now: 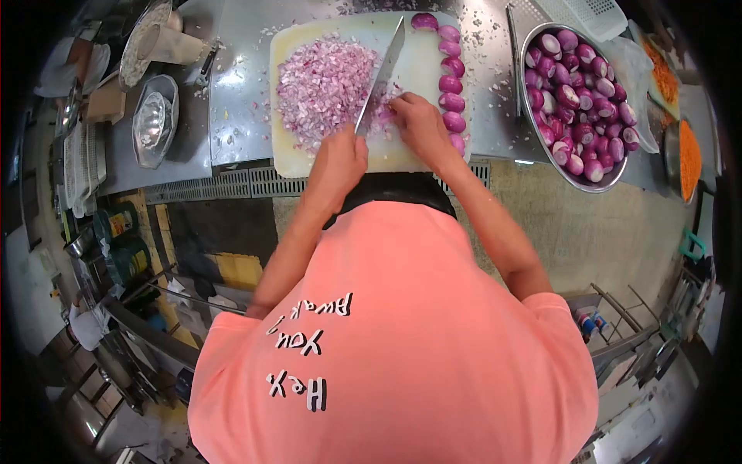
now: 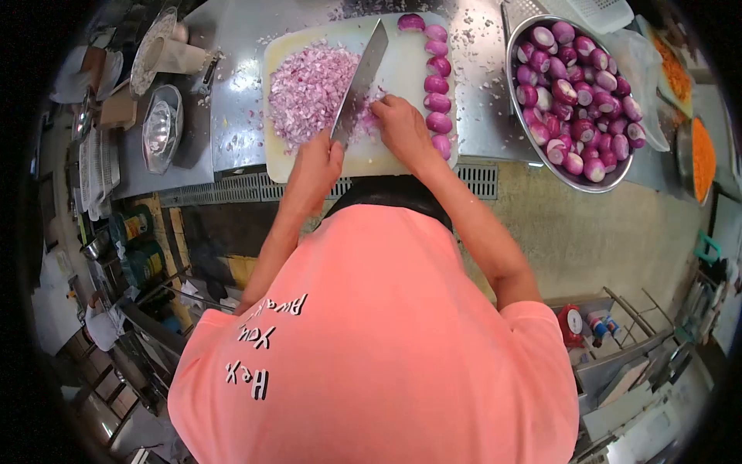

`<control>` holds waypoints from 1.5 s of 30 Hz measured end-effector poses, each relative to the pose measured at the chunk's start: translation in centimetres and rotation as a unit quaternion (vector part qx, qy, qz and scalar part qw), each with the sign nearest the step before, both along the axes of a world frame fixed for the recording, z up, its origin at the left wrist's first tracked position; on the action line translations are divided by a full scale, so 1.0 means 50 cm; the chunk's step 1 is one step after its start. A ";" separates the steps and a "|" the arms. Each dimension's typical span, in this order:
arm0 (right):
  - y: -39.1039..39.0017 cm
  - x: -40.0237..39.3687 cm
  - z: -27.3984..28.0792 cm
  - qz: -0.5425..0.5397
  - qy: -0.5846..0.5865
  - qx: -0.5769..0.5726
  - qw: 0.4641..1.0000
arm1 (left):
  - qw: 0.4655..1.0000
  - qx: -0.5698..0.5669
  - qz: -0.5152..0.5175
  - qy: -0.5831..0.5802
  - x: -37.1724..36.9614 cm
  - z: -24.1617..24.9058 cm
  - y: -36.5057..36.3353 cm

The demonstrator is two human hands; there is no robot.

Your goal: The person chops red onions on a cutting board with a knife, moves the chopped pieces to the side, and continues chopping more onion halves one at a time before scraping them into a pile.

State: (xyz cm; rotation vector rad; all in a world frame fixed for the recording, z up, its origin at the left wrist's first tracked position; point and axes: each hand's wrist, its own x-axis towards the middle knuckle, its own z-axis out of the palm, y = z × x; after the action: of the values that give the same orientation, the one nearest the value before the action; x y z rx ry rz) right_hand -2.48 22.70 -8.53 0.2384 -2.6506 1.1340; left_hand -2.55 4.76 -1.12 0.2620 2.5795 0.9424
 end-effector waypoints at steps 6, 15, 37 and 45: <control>-0.017 0.020 0.010 -0.028 -0.065 -0.021 0.997 | 0.996 -0.007 -0.035 0.079 0.009 -0.053 0.001; -0.020 0.026 0.011 -0.040 -0.069 -0.029 0.996 | 1.000 0.016 -0.004 -0.005 0.011 -0.015 0.024; -0.012 0.025 -0.004 -0.037 -0.014 0.038 0.999 | 0.998 -0.015 -0.024 0.053 0.003 -0.018 0.008; -0.030 0.020 -0.005 -0.039 -0.031 0.017 0.999 | 1.000 0.009 -0.003 -0.001 -0.003 -0.025 0.009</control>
State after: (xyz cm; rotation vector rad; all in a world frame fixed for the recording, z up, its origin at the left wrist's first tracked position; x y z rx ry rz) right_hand -1.49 21.21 -8.79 0.1074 -2.7092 1.0900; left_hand -2.72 5.20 -2.36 0.2724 2.5689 0.9626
